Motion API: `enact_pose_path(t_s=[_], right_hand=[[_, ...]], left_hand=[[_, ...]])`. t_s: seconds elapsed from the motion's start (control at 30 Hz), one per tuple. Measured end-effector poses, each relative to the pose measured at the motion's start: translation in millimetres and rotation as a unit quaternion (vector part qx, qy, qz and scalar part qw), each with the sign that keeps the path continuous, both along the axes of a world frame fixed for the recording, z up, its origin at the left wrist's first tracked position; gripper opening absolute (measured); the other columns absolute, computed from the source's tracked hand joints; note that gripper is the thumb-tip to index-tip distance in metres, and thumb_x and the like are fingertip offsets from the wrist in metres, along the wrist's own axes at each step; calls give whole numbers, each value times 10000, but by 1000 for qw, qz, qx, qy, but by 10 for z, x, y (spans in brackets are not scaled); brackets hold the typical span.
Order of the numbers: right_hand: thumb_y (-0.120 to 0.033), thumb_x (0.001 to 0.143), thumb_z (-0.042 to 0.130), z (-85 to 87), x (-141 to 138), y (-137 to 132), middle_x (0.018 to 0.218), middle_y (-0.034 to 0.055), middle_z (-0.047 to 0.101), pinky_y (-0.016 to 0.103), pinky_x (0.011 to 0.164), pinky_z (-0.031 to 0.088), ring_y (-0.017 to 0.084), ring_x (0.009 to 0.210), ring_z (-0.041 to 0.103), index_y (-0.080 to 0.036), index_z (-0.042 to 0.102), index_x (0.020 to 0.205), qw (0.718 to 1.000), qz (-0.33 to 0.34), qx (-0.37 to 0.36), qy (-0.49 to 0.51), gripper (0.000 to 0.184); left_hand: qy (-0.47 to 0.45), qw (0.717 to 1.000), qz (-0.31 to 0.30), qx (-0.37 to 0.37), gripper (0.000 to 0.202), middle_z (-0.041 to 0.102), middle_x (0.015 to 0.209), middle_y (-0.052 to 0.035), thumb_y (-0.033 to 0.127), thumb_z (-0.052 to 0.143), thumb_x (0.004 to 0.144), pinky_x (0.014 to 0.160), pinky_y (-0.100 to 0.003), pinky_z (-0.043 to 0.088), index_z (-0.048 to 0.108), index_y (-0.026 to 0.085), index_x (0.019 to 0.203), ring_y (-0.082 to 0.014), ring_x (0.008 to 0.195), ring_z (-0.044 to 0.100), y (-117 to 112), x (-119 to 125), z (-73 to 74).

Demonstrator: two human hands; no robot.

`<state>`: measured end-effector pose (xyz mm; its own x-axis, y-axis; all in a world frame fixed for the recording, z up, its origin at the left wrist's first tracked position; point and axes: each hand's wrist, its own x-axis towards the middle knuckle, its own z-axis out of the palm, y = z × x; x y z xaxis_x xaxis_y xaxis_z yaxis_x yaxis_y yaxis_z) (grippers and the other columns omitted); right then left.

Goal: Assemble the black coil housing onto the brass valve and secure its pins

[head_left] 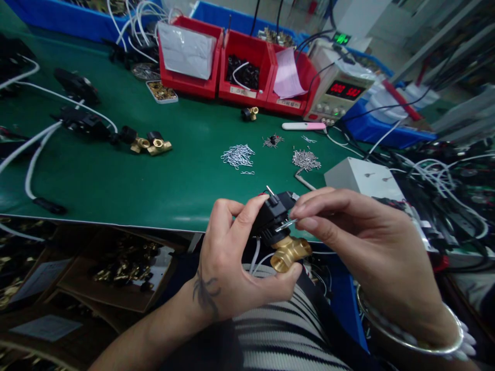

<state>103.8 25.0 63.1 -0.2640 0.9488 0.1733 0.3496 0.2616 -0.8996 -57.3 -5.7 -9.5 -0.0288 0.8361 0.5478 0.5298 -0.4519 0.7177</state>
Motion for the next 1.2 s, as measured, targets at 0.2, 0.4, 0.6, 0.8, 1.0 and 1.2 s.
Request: enact_pose_path(t_s=[0.2, 0.4, 0.6, 0.8, 1.0, 1.2], right_hand=[[-204, 861, 700, 18, -12, -23, 882, 25, 701, 313, 739, 606, 192, 842, 674, -316, 726, 875, 998, -3, 39, -54, 115], [-203, 877, 681, 64, -28, -11, 877, 7, 707, 297, 756, 587, 175, 852, 673, -313, 716, 868, 997, 20, 22, -69, 116], [-192, 886, 662, 62, -36, -31, 888, -3, 703, 319, 782, 558, 173, 848, 661, -325, 702, 873, 993, 18, 79, -90, 140], [-162, 874, 657, -81, -7, 4, 863, 11, 683, 325, 730, 546, 179, 812, 649, -309, 683, 857, 990, 64, 88, -91, 151], [-271, 858, 684, -280, 67, 548, 885, 28, 690, 309, 742, 532, 175, 833, 645, -254, 676, 849, 996, -11, 63, -55, 21], [-173, 856, 603, -758, -37, 1437, 875, 66, 688, 307, 727, 506, 162, 765, 631, -134, 649, 950, 968, -70, 5, -239, 112]], left_hand=[[20, 1000, -3, 18, 662, 506, 986, -72, 438, 706, 714, 719, -343, 557, 516, 140, 1274, -196, 866, 533, -5, -23, 63], [27, 1000, -8, 12, 655, 518, 977, -79, 429, 701, 717, 735, -331, 557, 526, 109, 1262, -200, 885, 535, -11, -23, 93], [30, 999, -27, 4, 669, 526, 1004, -99, 426, 698, 714, 775, -350, 556, 532, 87, 1267, -213, 909, 541, -2, -58, 98], [19, 998, -54, -24, 666, 515, 999, -72, 392, 728, 691, 781, -345, 559, 530, 149, 1278, -205, 901, 558, 32, -109, 21], [-32, 991, -70, -113, 642, 499, 1024, -53, 396, 743, 705, 829, -384, 556, 536, 193, 1278, -201, 927, 557, 224, -111, -254], [-71, 987, -59, -134, 636, 479, 1031, -41, 429, 750, 701, 829, -362, 557, 557, 213, 1268, -202, 971, 564, 359, -125, -448]])
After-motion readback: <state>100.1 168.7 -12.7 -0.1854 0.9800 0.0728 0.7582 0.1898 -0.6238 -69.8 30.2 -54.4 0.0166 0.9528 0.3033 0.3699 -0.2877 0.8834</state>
